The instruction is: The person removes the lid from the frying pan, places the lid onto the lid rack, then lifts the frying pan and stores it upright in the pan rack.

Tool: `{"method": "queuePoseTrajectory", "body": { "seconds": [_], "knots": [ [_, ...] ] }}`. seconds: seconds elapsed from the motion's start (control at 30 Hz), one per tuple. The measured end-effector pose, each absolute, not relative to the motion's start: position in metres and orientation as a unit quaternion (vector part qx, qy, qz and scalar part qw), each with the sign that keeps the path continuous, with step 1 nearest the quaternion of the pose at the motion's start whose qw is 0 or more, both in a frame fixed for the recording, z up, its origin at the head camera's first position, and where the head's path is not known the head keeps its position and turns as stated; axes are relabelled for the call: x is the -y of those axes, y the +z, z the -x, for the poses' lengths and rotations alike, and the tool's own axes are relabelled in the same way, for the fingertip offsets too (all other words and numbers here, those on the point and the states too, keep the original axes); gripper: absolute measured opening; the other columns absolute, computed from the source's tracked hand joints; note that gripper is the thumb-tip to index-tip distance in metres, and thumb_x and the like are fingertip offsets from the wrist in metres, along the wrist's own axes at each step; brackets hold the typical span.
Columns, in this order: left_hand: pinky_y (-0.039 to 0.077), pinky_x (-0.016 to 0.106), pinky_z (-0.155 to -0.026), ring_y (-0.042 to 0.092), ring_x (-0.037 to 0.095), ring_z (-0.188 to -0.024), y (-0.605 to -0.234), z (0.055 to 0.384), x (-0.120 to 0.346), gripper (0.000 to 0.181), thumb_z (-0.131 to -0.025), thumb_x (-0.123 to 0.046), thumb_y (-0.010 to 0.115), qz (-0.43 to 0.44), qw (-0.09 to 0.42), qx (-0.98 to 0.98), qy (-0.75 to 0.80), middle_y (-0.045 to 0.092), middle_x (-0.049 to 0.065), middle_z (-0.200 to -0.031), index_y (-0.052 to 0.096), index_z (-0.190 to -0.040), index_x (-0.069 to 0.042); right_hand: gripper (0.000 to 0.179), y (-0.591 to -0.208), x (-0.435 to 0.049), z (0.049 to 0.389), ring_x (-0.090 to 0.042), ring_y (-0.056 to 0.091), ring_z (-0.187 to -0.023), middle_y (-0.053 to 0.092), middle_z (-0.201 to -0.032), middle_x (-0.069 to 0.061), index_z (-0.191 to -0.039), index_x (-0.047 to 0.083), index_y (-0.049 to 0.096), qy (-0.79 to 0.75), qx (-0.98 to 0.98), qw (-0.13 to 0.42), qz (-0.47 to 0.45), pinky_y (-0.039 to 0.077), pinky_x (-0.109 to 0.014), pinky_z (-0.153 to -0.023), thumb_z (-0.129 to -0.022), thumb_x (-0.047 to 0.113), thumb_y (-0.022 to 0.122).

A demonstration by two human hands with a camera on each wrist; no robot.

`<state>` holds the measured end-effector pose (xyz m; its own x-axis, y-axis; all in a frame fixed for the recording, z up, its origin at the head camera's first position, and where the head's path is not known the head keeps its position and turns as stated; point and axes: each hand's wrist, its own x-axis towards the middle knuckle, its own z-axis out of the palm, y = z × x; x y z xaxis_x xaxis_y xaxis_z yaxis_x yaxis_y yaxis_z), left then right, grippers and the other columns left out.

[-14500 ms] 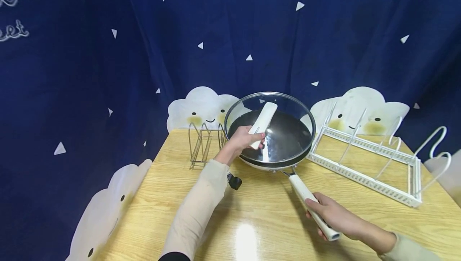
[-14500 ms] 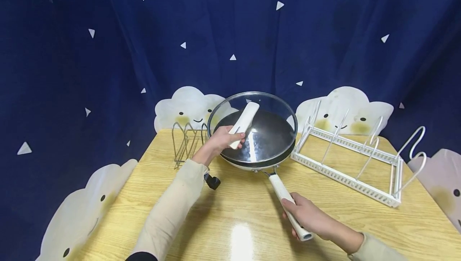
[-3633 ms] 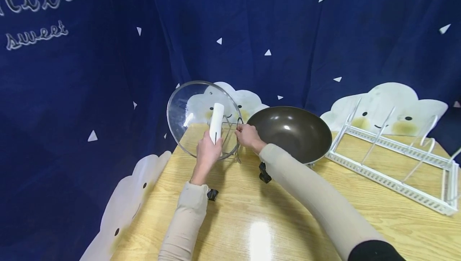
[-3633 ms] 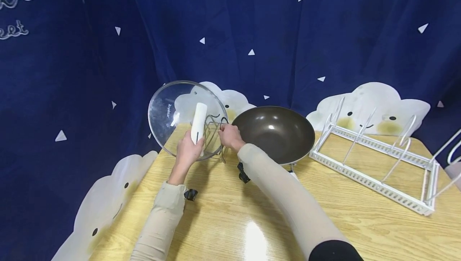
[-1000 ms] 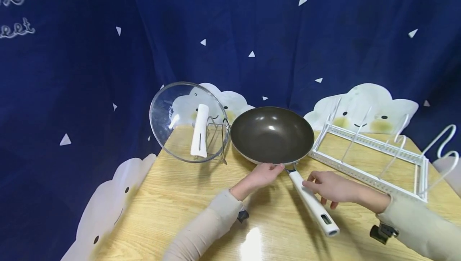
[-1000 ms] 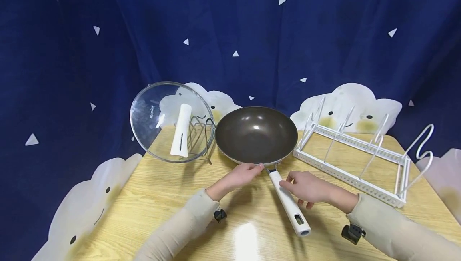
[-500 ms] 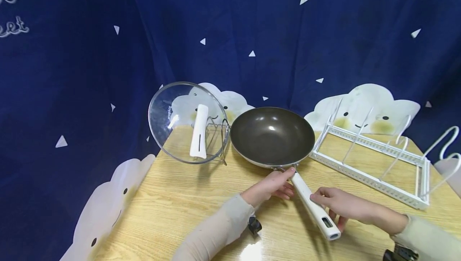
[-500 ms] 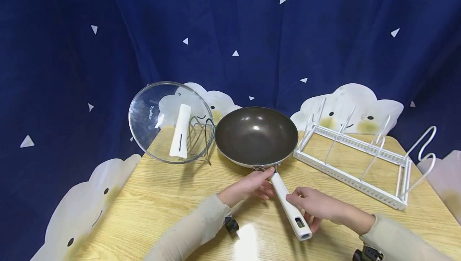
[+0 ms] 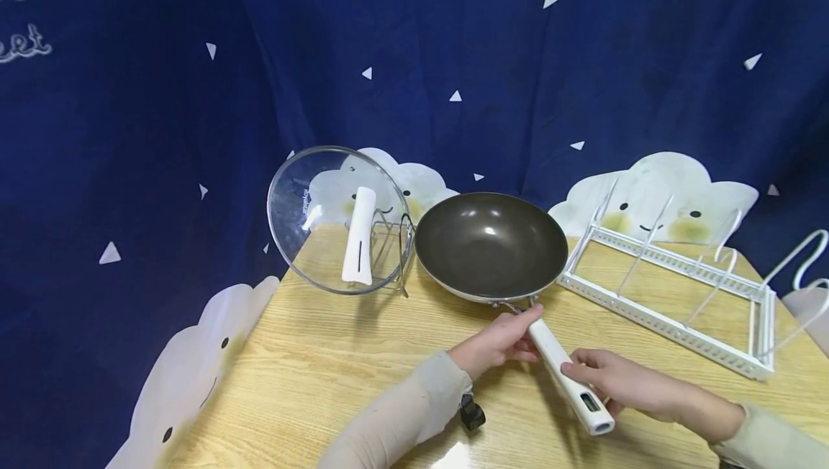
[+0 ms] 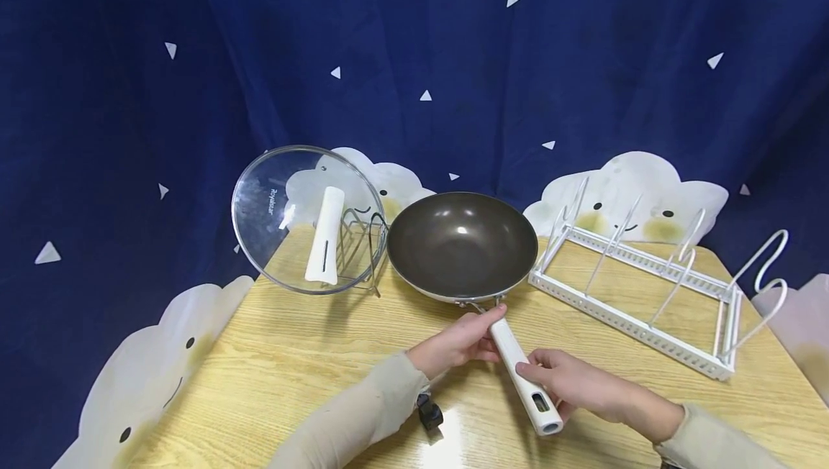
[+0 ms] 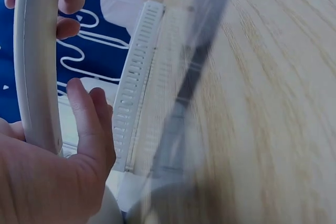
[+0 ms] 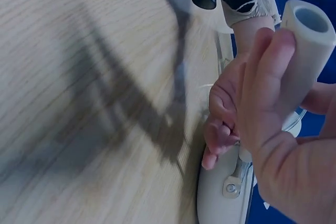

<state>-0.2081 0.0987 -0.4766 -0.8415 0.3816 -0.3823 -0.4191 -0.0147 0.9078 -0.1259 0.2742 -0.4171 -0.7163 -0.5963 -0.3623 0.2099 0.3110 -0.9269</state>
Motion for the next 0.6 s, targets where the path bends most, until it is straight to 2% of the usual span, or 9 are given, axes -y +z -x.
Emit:
{"method": "queuePoseTrajectory", "body": {
  "seconds": [0.1,0.23,0.37,0.5,0.6],
  "knots": [
    [0.057,0.037,-0.067,0.064,0.018,-0.060,-0.478,0.208,-0.103,0.038,-0.090,-0.041,0.060,0.032,0.276,-0.630,0.725,0.066,0.010,-0.068,0.064,-0.078,-0.006,0.037,-0.419,-0.274,0.124,-0.025,0.063,-0.075,0.062,-0.086,-0.014,-0.110,-0.008,0.045,-0.583,-0.717,0.360,0.128,0.054,-0.038,-0.058,-0.103,0.028,0.036],
    [0.056,0.039,-0.072,0.069,0.027,-0.076,-0.479,0.207,-0.108,0.041,-0.090,-0.037,0.061,0.050,0.279,-0.590,0.756,0.069,0.021,-0.082,0.065,-0.094,0.004,0.039,-0.421,-0.272,0.121,-0.021,0.063,-0.075,0.063,-0.087,-0.013,-0.111,-0.009,0.043,-0.607,-0.692,0.374,0.113,0.054,-0.035,-0.061,-0.103,0.029,0.036],
    [0.055,0.042,-0.077,0.067,0.035,-0.090,-0.479,0.206,-0.113,0.046,-0.092,-0.030,0.059,0.063,0.295,-0.527,0.795,0.066,0.028,-0.093,0.057,-0.109,0.013,0.039,-0.423,-0.269,0.118,-0.020,0.062,-0.074,0.062,-0.087,-0.014,-0.111,-0.008,0.041,-0.637,-0.661,0.383,0.102,0.054,-0.034,-0.061,-0.103,0.029,0.035],
    [0.053,0.042,-0.081,0.065,0.038,-0.093,-0.476,0.205,-0.117,0.040,-0.093,-0.023,0.055,0.069,0.297,-0.485,0.820,0.065,0.031,-0.096,0.053,-0.108,0.014,0.037,-0.426,-0.264,0.116,-0.021,0.063,-0.066,0.061,-0.086,-0.014,-0.108,-0.005,0.041,-0.653,-0.647,0.380,0.106,0.053,-0.032,-0.056,-0.104,0.030,0.032],
    [0.053,0.040,-0.080,0.066,0.035,-0.090,-0.474,0.205,-0.120,0.028,-0.092,-0.020,0.055,0.075,0.285,-0.480,0.826,0.066,0.029,-0.094,0.057,-0.097,0.007,0.036,-0.427,-0.261,0.116,-0.020,0.063,-0.061,0.061,-0.084,-0.011,-0.105,-0.003,0.041,-0.651,-0.652,0.373,0.109,0.052,-0.030,-0.052,-0.104,0.031,0.031]
  ]
}}
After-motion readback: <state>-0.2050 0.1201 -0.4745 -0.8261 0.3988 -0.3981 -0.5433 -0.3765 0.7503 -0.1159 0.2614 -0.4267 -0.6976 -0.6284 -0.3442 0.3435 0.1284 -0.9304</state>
